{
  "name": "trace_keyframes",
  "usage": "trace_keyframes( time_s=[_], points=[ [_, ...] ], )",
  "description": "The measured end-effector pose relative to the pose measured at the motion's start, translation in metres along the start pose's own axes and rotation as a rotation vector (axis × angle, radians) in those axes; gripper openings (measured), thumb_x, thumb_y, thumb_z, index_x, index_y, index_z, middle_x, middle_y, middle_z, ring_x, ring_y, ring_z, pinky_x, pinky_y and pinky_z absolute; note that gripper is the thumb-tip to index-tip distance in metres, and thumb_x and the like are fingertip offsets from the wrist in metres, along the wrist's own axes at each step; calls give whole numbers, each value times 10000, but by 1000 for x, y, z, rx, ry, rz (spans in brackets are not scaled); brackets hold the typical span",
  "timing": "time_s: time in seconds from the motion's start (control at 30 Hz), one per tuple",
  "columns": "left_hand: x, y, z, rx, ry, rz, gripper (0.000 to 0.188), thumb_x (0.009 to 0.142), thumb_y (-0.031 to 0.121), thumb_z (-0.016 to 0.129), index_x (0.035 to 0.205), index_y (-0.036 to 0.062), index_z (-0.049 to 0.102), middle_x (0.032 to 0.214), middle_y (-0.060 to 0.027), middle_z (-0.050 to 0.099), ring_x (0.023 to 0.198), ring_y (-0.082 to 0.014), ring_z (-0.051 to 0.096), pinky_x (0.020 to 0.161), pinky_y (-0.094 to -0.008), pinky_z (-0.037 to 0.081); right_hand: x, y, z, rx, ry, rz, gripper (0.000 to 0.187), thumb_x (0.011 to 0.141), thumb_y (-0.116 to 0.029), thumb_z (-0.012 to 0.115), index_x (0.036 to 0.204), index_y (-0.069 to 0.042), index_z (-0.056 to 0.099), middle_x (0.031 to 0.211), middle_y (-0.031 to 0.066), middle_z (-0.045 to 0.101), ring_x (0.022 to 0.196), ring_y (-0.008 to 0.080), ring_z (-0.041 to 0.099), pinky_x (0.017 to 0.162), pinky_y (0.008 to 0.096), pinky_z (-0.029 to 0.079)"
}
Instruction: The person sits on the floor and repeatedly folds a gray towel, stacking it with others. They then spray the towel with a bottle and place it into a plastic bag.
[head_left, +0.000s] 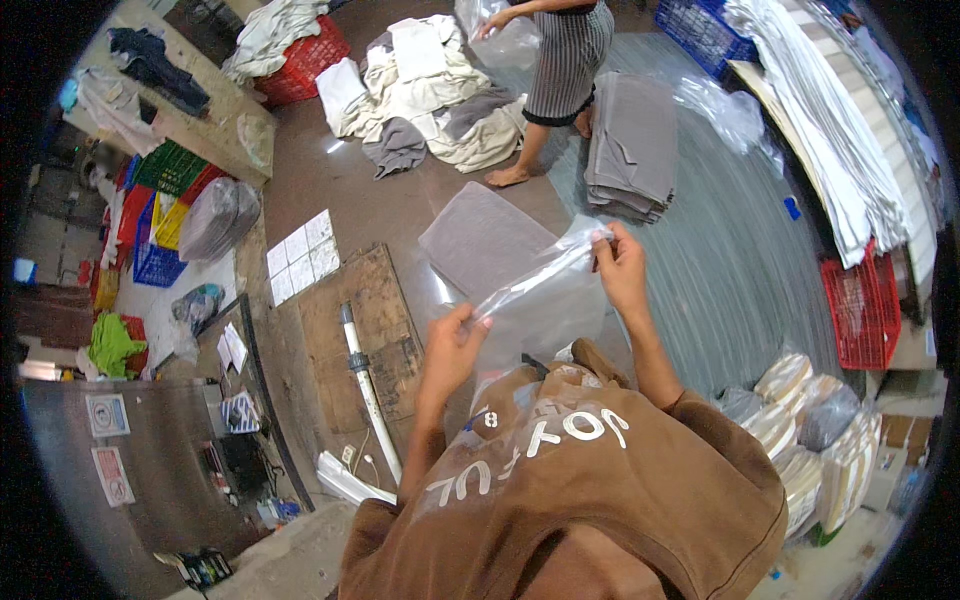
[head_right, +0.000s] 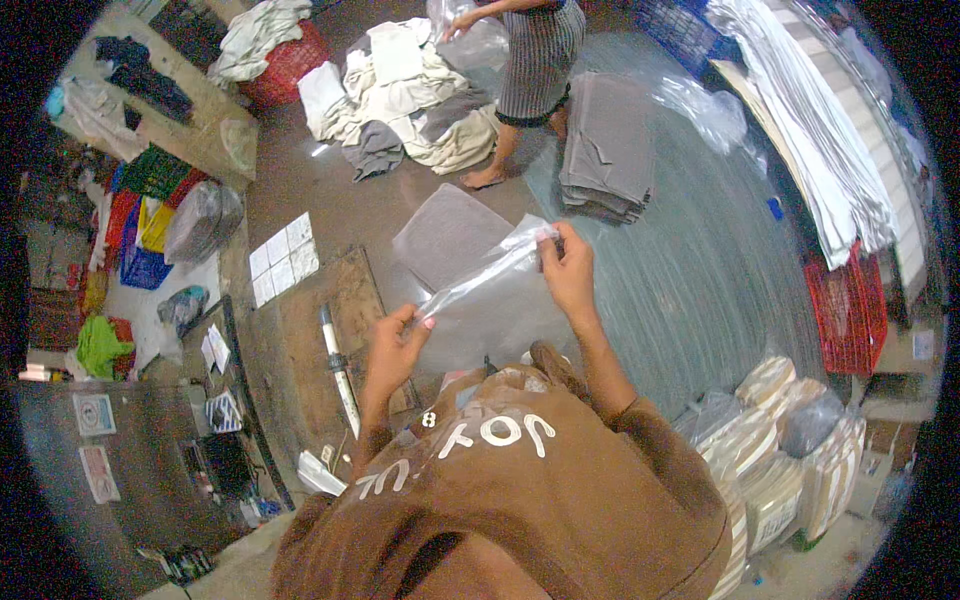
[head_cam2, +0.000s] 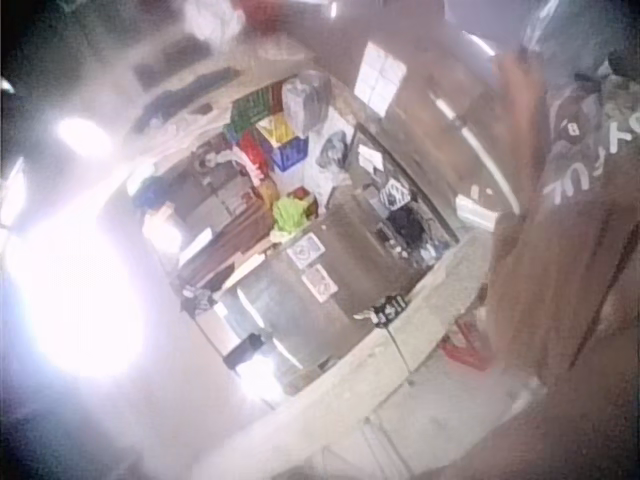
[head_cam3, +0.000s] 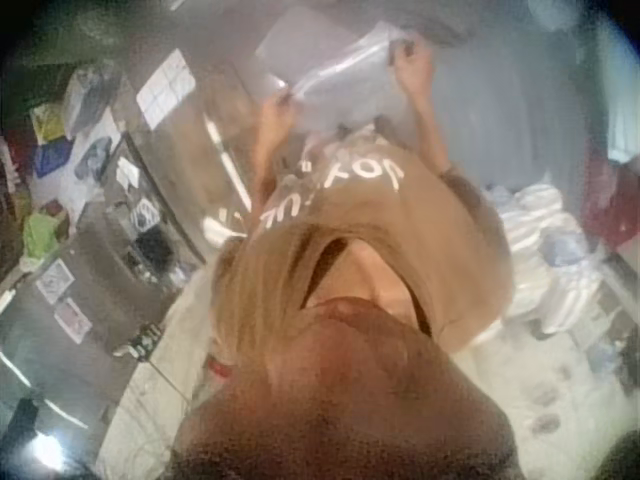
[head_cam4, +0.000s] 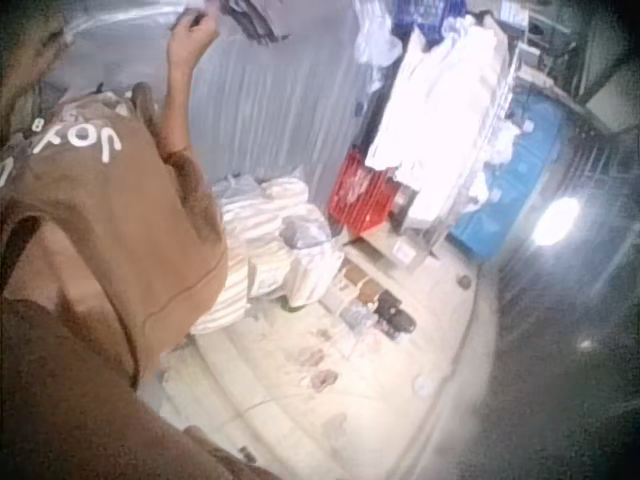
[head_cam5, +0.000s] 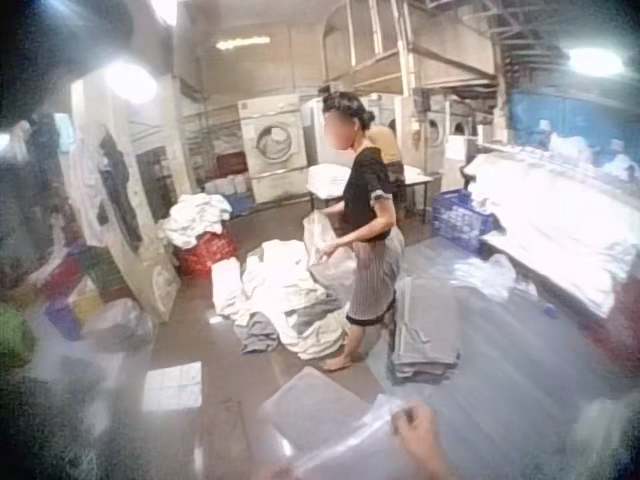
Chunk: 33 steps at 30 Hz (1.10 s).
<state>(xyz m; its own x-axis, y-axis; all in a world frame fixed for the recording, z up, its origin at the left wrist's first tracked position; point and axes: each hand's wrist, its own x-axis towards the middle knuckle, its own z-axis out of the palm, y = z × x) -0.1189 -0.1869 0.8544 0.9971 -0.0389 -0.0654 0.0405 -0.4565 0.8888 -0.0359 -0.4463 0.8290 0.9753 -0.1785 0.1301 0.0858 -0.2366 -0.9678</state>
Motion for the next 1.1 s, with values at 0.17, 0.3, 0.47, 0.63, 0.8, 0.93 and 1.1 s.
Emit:
trace_keyframes(
  time_s=[0.17, 0.3, 0.47, 0.63, 0.8, 0.93, 1.1],
  points=[
    [-5, 21, 57, -190, 18, -169, 151, 860, 141, 523, 838, -7, 535, 680, -33, 523, 652, -85, 440, 591, -258, 378, 5, 18, -13, 149, -254, 135, 288, 844, -169, 569, 1075, -3, 525, 907, 126, 606, 767, 174, 597, 682, 294, 488],
    [-2, 24, 92, -370, 81, -201, 108, 864, 101, 506, 838, 0, 536, 699, -1, 524, 676, -90, 453, 622, -260, 384, -6, -3, -14, -158, -446, -258, 475, 801, -263, 628, 1189, -32, 483, 1099, 195, 555, 892, 276, 596, 807, 359, 462],
    [2, 49, 100, -299, 112, 46, 77, 844, 86, 541, 799, 24, 531, 689, 28, 502, 658, -60, 434, 600, -233, 373, -13, -32, -25, -26, -892, -370, 516, 755, -302, 665, 1175, -46, 510, 1032, 174, 591, 896, 302, 594, 824, 367, 441],
    [-2, 64, 77, -325, 166, -194, 209, 825, 174, 622, 718, 44, 498, 648, 36, 493, 620, -39, 410, 542, -208, 355, -15, -22, -15, 41, -922, -280, 324, 762, -237, 650, 989, -11, 606, 865, 134, 630, 811, 275, 600, 737, 350, 453],
    [-1, 88, 67, -314, 265, -154, 192, 819, 164, 631, 724, 43, 518, 656, 36, 517, 604, -45, 434, 535, -204, 359, -15, -28, -13, 110, -646, -222, 133, 808, -112, 597, 839, 16, 616, 707, 101, 614, 645, 171, 577, 599, 271, 433],
    [-12, 67, 80, -453, 305, -94, 173, 806, 131, 643, 718, 44, 523, 649, 23, 534, 577, -40, 452, 522, -193, 360, -16, -29, -9, 205, -575, -21, 140, 785, -128, 628, 840, 1, 621, 695, 62, 606, 605, 116, 524, 562, 248, 414],
    [-25, 59, 93, -571, 426, -180, 257, 762, 124, 698, 638, 67, 481, 590, 29, 507, 526, -19, 422, 457, -186, 327, -26, -52, -10, 228, -841, -222, 341, 705, -157, 714, 985, -19, 578, 809, 51, 606, 589, 104, 481, 543, 246, 401]
  ],
)
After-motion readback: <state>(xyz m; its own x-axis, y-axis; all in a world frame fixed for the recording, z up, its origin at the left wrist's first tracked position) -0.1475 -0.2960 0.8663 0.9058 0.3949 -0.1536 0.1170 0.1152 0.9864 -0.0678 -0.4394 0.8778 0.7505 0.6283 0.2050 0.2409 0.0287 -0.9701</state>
